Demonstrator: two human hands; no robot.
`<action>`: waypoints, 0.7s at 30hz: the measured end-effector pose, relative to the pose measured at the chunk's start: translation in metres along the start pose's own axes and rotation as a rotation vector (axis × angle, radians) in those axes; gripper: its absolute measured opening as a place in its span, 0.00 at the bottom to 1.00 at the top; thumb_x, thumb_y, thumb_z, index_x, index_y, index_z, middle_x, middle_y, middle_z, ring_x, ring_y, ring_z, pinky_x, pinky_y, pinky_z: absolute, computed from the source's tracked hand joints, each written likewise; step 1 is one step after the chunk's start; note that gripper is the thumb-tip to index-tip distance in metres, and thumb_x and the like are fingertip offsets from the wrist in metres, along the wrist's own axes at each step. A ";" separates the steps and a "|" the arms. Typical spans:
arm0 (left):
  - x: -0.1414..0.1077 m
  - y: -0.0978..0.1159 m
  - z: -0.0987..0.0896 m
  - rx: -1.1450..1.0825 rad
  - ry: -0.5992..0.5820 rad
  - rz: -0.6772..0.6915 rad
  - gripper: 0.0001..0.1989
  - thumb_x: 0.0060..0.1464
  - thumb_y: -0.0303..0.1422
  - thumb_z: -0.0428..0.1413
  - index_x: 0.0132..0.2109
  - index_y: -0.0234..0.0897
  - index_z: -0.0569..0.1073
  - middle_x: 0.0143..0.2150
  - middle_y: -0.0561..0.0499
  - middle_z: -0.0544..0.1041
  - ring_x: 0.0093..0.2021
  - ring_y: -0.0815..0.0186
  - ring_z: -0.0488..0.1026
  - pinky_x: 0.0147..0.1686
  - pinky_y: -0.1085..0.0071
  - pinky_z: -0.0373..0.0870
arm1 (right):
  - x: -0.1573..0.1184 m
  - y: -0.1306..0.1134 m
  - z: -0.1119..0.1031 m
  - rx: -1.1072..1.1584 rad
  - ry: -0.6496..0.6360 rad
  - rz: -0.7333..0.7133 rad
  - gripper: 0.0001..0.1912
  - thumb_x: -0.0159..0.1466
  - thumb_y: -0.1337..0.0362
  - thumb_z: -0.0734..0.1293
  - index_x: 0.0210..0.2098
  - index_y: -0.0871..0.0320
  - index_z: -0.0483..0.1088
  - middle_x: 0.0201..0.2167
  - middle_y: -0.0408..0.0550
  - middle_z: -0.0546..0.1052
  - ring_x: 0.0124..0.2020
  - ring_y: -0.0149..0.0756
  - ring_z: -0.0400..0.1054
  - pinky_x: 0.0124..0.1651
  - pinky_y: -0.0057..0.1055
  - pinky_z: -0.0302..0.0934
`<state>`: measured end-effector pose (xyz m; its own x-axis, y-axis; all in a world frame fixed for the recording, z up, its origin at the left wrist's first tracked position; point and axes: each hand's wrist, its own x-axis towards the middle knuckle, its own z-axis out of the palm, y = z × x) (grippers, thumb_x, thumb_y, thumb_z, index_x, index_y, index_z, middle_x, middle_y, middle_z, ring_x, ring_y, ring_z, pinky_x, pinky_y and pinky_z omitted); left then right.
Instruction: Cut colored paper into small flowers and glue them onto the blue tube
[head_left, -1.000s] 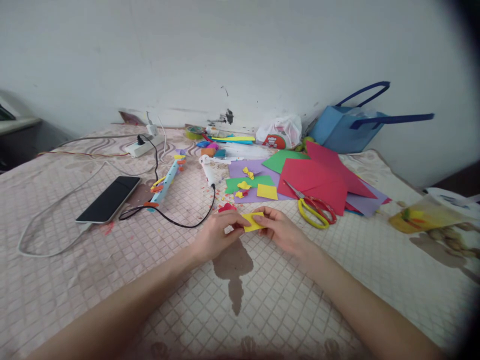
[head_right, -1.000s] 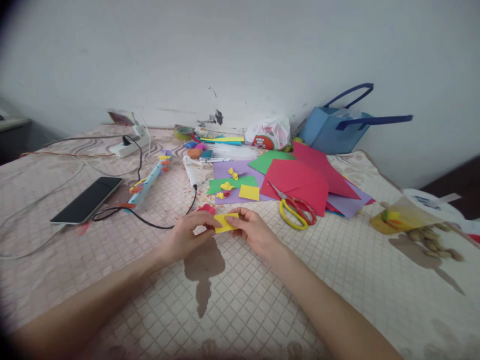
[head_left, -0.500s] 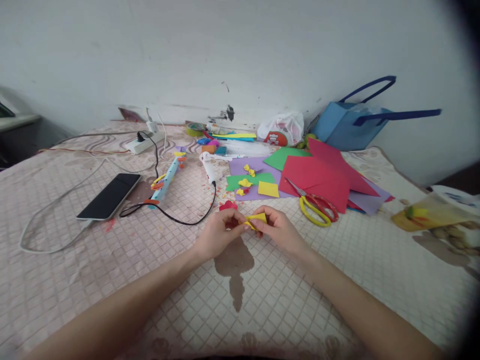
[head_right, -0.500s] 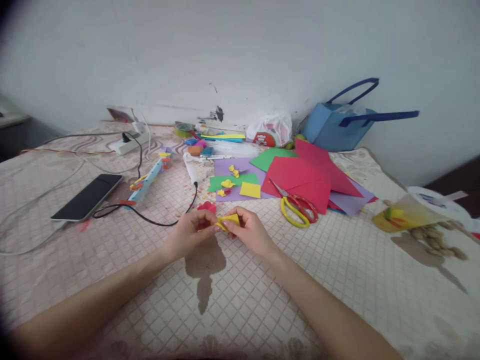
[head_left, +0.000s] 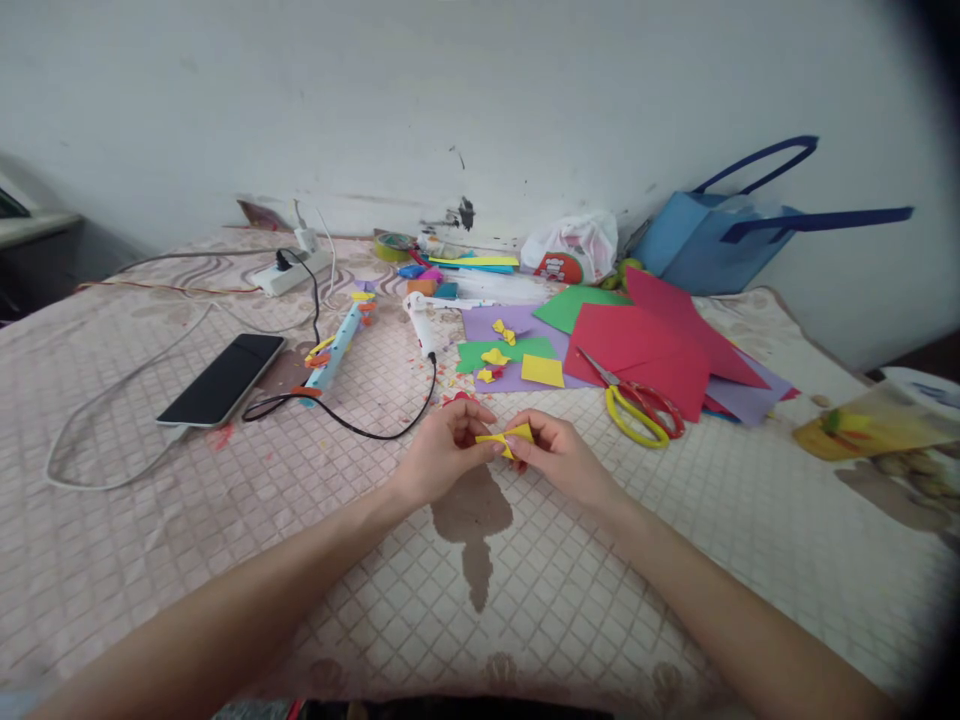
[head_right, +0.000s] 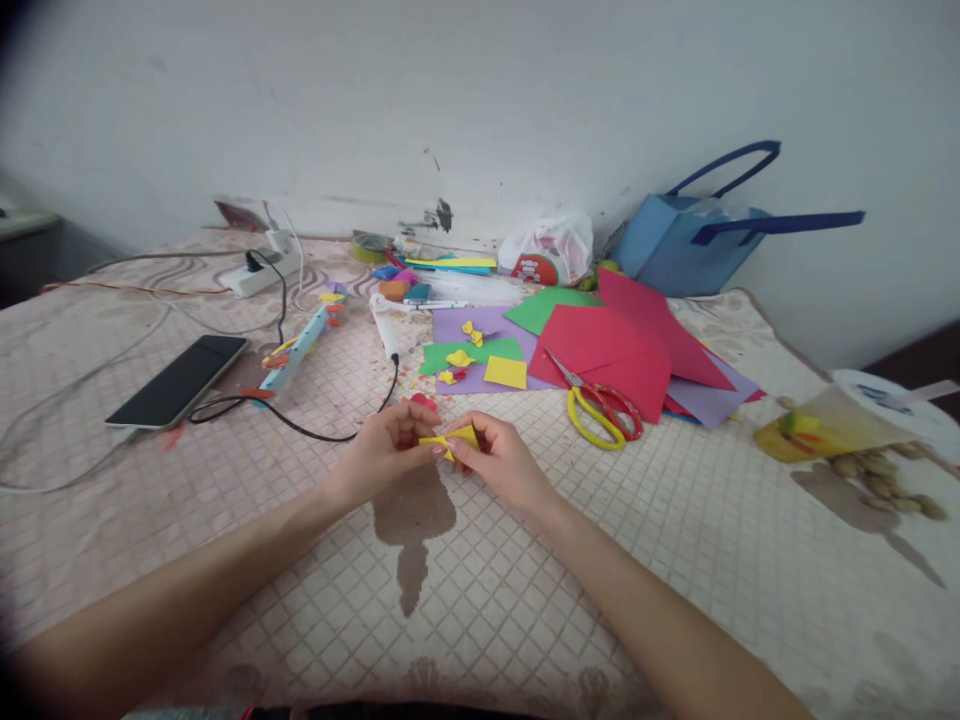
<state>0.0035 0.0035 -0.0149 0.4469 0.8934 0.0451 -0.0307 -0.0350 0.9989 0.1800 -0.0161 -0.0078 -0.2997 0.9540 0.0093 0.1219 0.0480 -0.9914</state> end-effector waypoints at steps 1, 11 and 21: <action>0.000 0.001 0.000 0.013 0.001 -0.001 0.17 0.45 0.33 0.62 0.41 0.33 0.66 0.30 0.52 0.73 0.30 0.69 0.72 0.32 0.71 0.67 | -0.001 -0.001 0.001 -0.004 0.001 0.000 0.07 0.60 0.59 0.64 0.31 0.56 0.67 0.22 0.39 0.68 0.23 0.29 0.62 0.28 0.27 0.58; -0.003 0.004 0.002 0.014 0.004 0.026 0.15 0.46 0.33 0.60 0.41 0.33 0.68 0.35 0.49 0.73 0.33 0.68 0.73 0.34 0.71 0.69 | 0.000 0.002 0.001 0.006 -0.009 -0.005 0.09 0.60 0.58 0.64 0.32 0.57 0.67 0.24 0.40 0.69 0.24 0.29 0.63 0.28 0.27 0.59; -0.001 0.005 0.001 -0.071 0.017 -0.003 0.14 0.47 0.29 0.59 0.42 0.32 0.66 0.32 0.52 0.71 0.30 0.71 0.70 0.31 0.73 0.67 | -0.001 -0.003 0.002 0.034 0.030 -0.037 0.09 0.62 0.58 0.62 0.31 0.57 0.67 0.24 0.40 0.68 0.24 0.28 0.63 0.28 0.26 0.59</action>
<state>0.0036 0.0018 -0.0100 0.4322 0.9008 0.0416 -0.0930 -0.0014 0.9957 0.1784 -0.0180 -0.0045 -0.2752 0.9601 0.0492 0.0789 0.0735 -0.9942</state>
